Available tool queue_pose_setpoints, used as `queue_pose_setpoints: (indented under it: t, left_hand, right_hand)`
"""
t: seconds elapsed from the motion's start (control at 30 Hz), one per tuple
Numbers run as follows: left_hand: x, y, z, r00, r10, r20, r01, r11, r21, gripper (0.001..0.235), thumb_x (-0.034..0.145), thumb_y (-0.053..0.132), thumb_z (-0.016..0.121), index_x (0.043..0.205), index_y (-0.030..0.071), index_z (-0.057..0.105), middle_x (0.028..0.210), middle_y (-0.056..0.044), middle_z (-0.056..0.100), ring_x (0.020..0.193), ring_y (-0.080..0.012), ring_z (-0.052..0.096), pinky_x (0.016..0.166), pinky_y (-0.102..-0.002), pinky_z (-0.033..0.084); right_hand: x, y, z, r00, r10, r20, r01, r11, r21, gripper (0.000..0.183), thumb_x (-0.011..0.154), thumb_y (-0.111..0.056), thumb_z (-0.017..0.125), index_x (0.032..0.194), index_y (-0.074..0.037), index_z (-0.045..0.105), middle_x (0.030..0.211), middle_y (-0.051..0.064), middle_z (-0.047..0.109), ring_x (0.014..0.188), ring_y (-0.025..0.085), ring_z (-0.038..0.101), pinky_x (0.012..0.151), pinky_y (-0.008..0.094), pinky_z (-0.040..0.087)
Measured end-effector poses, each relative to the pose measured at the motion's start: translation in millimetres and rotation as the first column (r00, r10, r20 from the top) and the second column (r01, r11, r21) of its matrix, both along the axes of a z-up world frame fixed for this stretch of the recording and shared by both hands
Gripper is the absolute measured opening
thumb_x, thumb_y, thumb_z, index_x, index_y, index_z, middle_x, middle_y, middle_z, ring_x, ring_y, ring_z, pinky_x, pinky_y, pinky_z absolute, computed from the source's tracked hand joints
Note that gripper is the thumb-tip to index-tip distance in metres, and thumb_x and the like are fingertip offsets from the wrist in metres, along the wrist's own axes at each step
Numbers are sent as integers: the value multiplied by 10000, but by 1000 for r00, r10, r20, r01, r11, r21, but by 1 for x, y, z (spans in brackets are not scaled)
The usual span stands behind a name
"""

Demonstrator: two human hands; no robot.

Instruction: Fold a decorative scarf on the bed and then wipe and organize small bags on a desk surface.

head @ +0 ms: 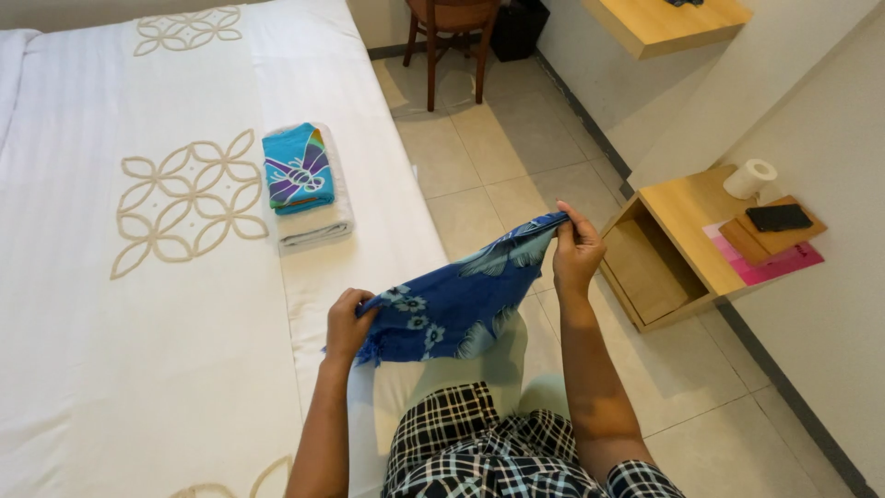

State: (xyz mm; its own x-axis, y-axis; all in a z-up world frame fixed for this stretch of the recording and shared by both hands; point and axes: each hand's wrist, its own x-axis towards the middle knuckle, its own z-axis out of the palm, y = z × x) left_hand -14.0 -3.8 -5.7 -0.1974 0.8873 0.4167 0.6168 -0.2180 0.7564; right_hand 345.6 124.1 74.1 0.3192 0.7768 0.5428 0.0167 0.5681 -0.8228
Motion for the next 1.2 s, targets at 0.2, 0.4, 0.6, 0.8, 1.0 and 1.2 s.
queue_pose_setpoints:
  t: [0.2,0.4,0.6,0.8,1.0,1.2]
  left_hand:
    - [-14,13,11,943,235,235,-264,959,100,88,924,-5,628,1008,14,648,851,-115,660,744,-209,619,701,-320,504]
    - [52,20,101,965,-50,256,2,983,184,121,895,-6,627,1003,34,666,774,-90,680,705,-154,645,665,-304,520]
    - [80,21,120,969,-196,152,194,981,26,231,720,36,736,950,45,723,778,-94,727,682,-152,680,641,-301,536]
    - [65,21,69,906,-375,195,417,870,-265,345,733,176,859,1028,48,732,791,-68,739,715,-116,667,684,-283,540]
    - [66,46,26,884,-337,325,397,907,-138,210,940,153,681,1117,46,719,770,-98,674,701,-127,577,663,-321,496]
    - [103,51,64,876,-408,258,420,908,9,254,903,163,734,1120,44,675,856,-79,734,750,-133,672,705,-312,530]
  right_hand:
    - [-20,-1,-23,997,8,-83,-14,997,-73,220,1012,31,615,1189,-4,742,1034,39,739,859,86,648,775,205,532]
    - [-82,-59,39,746,544,383,-528,835,-157,595,832,-25,753,1399,24,580,1451,173,533,1250,212,555,969,305,502]
    - [-91,-56,9,554,630,545,-602,755,-260,449,787,-42,782,1209,51,660,1168,192,653,1028,231,641,883,335,512]
    - [-63,-42,0,701,637,321,-538,768,-348,290,820,14,593,1070,1,739,900,43,772,846,121,706,787,264,565]
    - [-65,-60,57,743,643,185,-581,757,-298,423,829,-109,760,1216,-3,626,1035,89,691,943,158,657,837,292,542]
    - [-64,-52,7,528,581,619,-584,778,-231,617,755,-181,831,1277,25,575,1127,198,676,1035,269,641,902,366,501]
